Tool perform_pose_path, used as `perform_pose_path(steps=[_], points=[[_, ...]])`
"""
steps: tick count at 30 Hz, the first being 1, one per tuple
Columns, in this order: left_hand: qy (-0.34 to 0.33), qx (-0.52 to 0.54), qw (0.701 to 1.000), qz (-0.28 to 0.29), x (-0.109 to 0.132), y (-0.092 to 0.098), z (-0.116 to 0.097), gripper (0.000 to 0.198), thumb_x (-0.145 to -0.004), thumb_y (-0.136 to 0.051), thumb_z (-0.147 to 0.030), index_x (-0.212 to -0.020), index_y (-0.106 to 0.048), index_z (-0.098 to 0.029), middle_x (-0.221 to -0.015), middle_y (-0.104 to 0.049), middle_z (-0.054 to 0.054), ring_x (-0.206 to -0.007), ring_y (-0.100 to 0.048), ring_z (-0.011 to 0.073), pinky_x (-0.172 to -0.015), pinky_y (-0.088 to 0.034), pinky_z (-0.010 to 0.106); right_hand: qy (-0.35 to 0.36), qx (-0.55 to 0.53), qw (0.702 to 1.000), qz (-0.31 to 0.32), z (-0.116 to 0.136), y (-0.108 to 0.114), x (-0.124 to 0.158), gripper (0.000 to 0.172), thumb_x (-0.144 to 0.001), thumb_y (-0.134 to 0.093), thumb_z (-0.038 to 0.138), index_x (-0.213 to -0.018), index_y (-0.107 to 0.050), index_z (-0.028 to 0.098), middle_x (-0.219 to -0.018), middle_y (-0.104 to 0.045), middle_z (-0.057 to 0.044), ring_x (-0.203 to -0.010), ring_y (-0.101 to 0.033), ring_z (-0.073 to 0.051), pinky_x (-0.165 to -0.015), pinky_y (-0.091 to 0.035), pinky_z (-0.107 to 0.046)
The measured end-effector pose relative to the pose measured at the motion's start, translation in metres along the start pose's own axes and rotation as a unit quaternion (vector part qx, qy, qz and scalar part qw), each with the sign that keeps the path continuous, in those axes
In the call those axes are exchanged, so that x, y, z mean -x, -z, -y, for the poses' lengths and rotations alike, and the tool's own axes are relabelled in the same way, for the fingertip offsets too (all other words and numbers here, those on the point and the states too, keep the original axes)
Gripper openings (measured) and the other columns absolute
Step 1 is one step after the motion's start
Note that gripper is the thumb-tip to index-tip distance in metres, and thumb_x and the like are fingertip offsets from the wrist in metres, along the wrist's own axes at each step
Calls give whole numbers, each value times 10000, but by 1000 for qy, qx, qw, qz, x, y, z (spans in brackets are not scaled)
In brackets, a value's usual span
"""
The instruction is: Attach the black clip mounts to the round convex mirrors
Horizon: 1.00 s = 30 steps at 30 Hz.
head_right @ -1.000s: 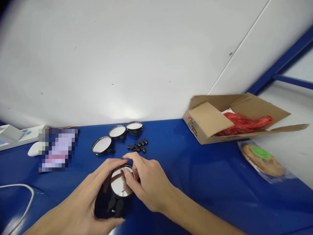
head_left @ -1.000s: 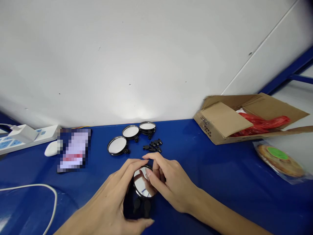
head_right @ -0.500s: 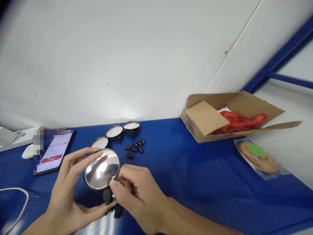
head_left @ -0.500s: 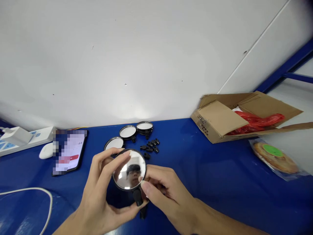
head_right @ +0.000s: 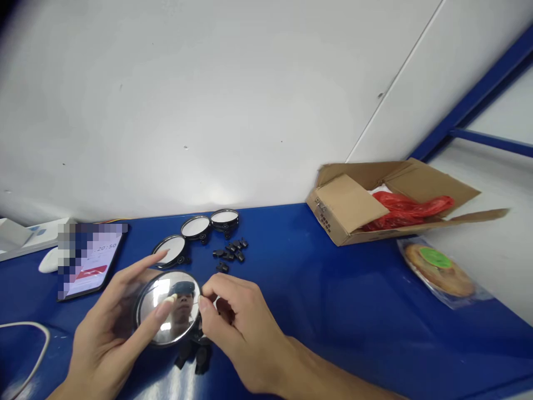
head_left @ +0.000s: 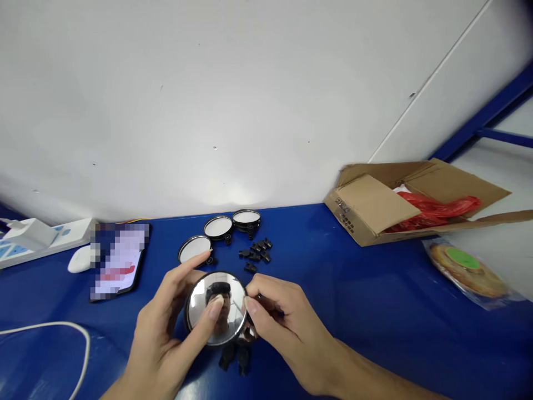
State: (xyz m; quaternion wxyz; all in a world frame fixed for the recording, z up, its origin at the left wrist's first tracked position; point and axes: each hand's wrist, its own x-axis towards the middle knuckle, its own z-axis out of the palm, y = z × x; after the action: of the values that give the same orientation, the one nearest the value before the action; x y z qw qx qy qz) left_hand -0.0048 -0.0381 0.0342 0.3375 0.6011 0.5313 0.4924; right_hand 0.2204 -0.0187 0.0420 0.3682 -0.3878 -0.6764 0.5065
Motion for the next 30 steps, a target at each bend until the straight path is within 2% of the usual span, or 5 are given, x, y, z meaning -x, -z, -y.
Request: perform_pose_path(steps=[6,13,17,24,30], points=[[115,109,984,79,-9,-2,-2,493,-965,-897,-513,-1403,-789,-312,-951,-821,4,-792,-749,188,-713,-653,241,39,79,996,-15,-8,1,0,225,-1175,-528,363,-1032,-634,226,-908,-638,0,-706,-567,-137,-654,-455,-285],[163,143,976,14,-13,-4,-12,453,-935,-922,-510,-1282,-790,-250,-1055,-852,36,-708,-771,193,-557,-681,261,141,308,941,5,-18,13,-5,270,-1210,-548,424,-1293,-680,205,-1127,-731,-50,-771,-677,-154,-644,-471,-309],[162,140,977,9,-16,-3,-16,409,-927,-929,-506,-1185,-786,-223,-916,-840,-2,-506,-686,127,-521,-667,258,179,339,924,-3,-21,16,-10,331,-1256,-433,383,-1374,-679,195,-1175,-763,-74,-924,-748,-180,-735,-556,-303],[213,169,956,108,-18,-4,-21,414,-847,-987,-549,-965,-759,-225,-717,-793,-17,-593,-774,208,-477,-644,250,257,366,894,-24,-26,11,-9,316,-1238,-488,294,-1186,-765,151,-997,-770,-68,-822,-740,-169,-660,-549,-293],[197,155,958,137,-16,-3,-22,396,-900,-938,-570,-883,-748,-223,-669,-798,-1,-552,-701,165,-526,-615,231,311,346,882,-73,-34,12,-1,214,-1154,-618,145,-1344,-715,166,-1099,-836,-73,-899,-801,-189,-784,-622,-308]])
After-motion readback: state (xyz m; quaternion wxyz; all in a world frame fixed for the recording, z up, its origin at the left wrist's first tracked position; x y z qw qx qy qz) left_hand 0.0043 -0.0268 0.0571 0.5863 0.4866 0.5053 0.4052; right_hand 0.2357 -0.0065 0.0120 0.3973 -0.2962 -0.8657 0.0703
